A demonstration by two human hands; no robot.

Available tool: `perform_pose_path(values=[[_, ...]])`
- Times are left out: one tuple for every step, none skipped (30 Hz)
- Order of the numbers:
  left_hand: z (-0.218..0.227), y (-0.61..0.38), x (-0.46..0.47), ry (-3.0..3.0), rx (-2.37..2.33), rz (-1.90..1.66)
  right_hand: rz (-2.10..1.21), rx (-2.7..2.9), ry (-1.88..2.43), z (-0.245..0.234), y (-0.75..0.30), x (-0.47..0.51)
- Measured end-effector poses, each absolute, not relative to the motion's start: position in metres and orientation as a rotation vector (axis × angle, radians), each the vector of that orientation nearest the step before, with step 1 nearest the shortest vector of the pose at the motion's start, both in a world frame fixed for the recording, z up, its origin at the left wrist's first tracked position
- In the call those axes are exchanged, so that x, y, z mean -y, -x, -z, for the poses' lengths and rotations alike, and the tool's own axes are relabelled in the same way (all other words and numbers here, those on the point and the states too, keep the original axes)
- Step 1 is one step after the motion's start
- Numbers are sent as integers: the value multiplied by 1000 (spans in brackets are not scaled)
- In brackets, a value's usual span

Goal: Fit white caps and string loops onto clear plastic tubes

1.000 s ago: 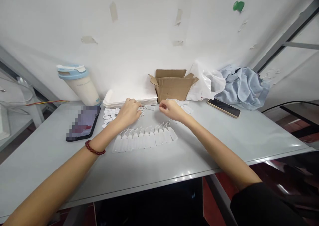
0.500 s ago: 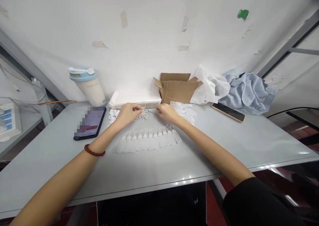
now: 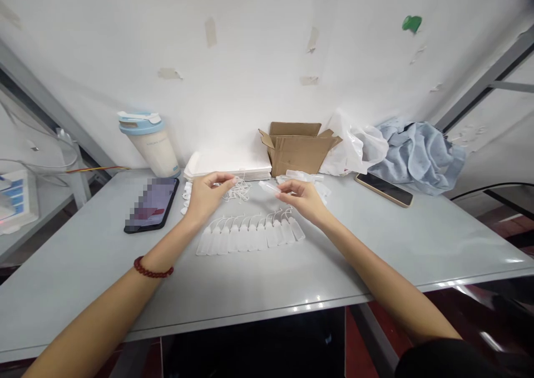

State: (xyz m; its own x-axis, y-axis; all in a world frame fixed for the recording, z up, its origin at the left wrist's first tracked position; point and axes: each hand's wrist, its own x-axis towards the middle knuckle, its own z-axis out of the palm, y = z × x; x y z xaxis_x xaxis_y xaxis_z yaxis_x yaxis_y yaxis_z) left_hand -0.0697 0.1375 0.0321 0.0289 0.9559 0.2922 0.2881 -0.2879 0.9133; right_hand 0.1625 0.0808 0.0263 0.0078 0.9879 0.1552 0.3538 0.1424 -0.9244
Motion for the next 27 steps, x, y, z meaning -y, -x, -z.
perform_pose_path(values=[[-31, 69, -131, -1671, -1298, -1255, -953, 1479, 1346, -26, -162, -78], [-29, 67, -126, -1683, -1301, -1232, -1012, 1467, 1332, -26, -160, -75], [-28, 66, -120, -1691, -1292, -1209, -1054, 1465, 1315, -27, -159, -73], [-27, 65, -116, -1695, -1278, -1191, -1087, 1472, 1292, -27, -157, -71], [-26, 65, -112, -1696, -1263, -1174, -1114, 1482, 1266, -27, -156, -70], [-26, 64, -108, -1689, -1244, -1160, -1138, 1489, 1243, -28, -154, -69], [-26, 63, -106, -1674, -1224, -1150, -1157, 1495, 1225, -28, -152, -68], [-26, 63, -104, -1651, -1200, -1142, -1168, 1499, 1215, -28, -151, -67], [-26, 63, -102, -1622, -1174, -1137, -1169, 1503, 1212, -29, -150, -66], [-26, 63, -102, -1593, -1147, -1135, -1164, 1507, 1213, -29, -149, -65], [-26, 63, -101, -1565, -1125, -1136, -1155, 1509, 1214, -29, -149, -64], [-26, 63, -100, -1539, -1108, -1140, -1148, 1510, 1216, -29, -148, -64], [-26, 62, -100, -1519, -1094, -1144, -1145, 1510, 1214, -30, -148, -63], [-26, 62, -100, -1502, -1081, -1148, -1145, 1509, 1213, -30, -148, -63], [-26, 62, -99, -1489, -1069, -1152, -1144, 1510, 1212, -30, -147, -62], [-25, 61, -99, -1478, -1059, -1153, -1143, 1512, 1212, -30, -147, -62], [-25, 61, -98, -1469, -1052, -1153, -1138, 1516, 1213, -30, -147, -62], [-24, 60, -97, -1464, -1048, -1150, -1130, 1523, 1216, -30, -146, -62], [-24, 60, -97, -1459, -1050, -1150, -1120, 1533, 1219, -30, -146, -62], [-24, 59, -96, -1453, -1055, -1150, -1107, 1545, 1223, -30, -146, -62], [-23, 59, -95, -1448, -1063, -1151, -1095, 1560, 1228, -30, -146, -62], [-23, 59, -95, -1442, -1071, -1151, -1081, 1575, 1232, -29, -146, -61], [-23, 58, -94, -1436, -1078, -1152, -1069, 1590, 1237, -29, -146, -61], [-23, 58, -94, -1431, -1080, -1152, -1057, 1602, 1241, -29, -147, -61], [-23, 58, -94, -1430, -1080, -1151, -1047, 1612, 1244, -29, -147, -61], [-23, 58, -94, -1431, -1078, -1149, -1037, 1620, 1245, -29, -147, -61], [-22, 58, -94, -1431, -1075, -1146, -1030, 1626, 1244, -29, -148, -61]])
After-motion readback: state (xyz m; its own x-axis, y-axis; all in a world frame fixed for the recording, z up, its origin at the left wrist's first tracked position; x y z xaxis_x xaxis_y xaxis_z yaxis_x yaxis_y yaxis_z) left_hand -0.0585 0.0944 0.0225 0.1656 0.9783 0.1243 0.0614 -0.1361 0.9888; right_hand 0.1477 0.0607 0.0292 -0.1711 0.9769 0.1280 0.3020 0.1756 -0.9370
